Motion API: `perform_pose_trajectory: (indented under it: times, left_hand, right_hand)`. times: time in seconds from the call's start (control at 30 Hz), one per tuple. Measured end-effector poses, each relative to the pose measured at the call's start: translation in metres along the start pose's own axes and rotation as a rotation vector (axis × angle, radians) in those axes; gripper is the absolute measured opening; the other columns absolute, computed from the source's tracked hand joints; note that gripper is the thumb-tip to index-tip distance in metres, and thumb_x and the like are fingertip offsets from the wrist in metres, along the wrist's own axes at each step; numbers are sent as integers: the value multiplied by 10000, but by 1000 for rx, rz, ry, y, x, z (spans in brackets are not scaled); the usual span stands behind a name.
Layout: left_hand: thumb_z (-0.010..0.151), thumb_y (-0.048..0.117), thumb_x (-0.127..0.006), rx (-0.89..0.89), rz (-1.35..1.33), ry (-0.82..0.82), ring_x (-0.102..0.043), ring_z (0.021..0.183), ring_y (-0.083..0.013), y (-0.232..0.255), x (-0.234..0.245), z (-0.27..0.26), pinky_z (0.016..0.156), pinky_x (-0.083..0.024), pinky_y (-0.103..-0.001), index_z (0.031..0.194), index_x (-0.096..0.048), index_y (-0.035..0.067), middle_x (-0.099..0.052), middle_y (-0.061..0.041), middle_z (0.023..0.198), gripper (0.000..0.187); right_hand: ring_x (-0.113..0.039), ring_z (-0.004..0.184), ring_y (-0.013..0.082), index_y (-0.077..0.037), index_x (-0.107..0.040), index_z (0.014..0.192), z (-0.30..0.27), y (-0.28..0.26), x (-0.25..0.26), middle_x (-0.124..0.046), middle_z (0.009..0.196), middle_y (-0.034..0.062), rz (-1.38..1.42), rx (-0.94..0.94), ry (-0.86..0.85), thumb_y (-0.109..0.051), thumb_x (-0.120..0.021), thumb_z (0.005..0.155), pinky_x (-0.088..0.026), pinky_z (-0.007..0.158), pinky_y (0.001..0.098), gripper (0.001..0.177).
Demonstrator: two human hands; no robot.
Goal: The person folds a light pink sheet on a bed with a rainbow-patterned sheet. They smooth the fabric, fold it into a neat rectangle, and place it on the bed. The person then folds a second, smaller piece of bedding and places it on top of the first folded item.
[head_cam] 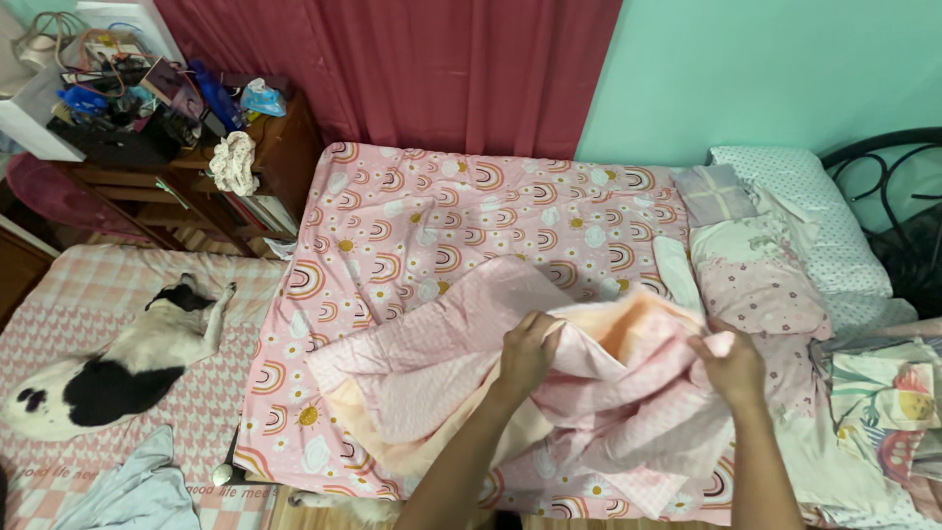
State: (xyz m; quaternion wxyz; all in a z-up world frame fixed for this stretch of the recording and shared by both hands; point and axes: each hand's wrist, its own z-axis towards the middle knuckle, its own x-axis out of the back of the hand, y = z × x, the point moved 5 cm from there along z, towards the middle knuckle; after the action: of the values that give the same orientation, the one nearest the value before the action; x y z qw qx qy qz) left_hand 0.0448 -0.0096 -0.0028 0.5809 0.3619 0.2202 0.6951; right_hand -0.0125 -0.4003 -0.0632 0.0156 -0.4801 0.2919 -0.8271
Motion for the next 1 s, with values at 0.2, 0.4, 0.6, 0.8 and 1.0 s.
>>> perform_pose_trajectory:
  times: [0.2, 0.4, 0.6, 0.8, 1.0]
  left_hand:
    - [913, 47, -670, 36, 64, 70, -690, 824, -377, -13, 5, 1, 694, -562, -443, 1018, -689, 60, -682, -146, 973, 107]
    - [930, 58, -679, 42, 69, 84, -686, 824, -383, -13, 7, 7, 695, -558, -450, 1017, -682, 55, -680, -147, 970, 88]
    - [878, 15, -674, -90, -61, -54, -700, 848, -354, -5, 5, 2, 716, -562, -423, 1026, -702, 66, -684, -132, 997, 159]
    - [910, 47, -728, -114, -104, -131, -707, 823, -311, -21, 3, -11, 705, -568, -399, 985, -698, 62, -684, -110, 976, 82]
    - [967, 71, -703, -128, -175, -134, -718, 901, -306, -16, 15, -16, 781, -585, -385, 1070, -700, 44, -675, -114, 1059, 106]
  right_hand:
    - [-634, 1235, 290, -65, -671, 1338, -29, -99, 31, -659, 1337, 156, 267, 163, 28, -160, -840, 801, -508, 1042, 381, 571]
    - [-614, 1303, 266, -87, -631, 1353, -57, -196, 33, -633, 1420, 102, 434, 431, -92, -92, -842, 730, -486, 1093, 367, 658]
    - [-533, 1355, 302, -93, -483, 1476, -64, -260, 1, -527, 1497, 132, 426, 514, -323, -97, -872, 695, -445, 1079, 396, 872]
    - [-627, 1271, 243, -109, -541, 1451, -54, -251, -46, -644, 1407, 104, 544, 486, -611, -146, -878, 719, -491, 1045, 349, 807]
    - [-739, 1066, 228, -63, -677, 1246, -40, -225, -86, -768, 1155, 129, 378, 450, -737, -198, -895, 734, -540, 938, 335, 573]
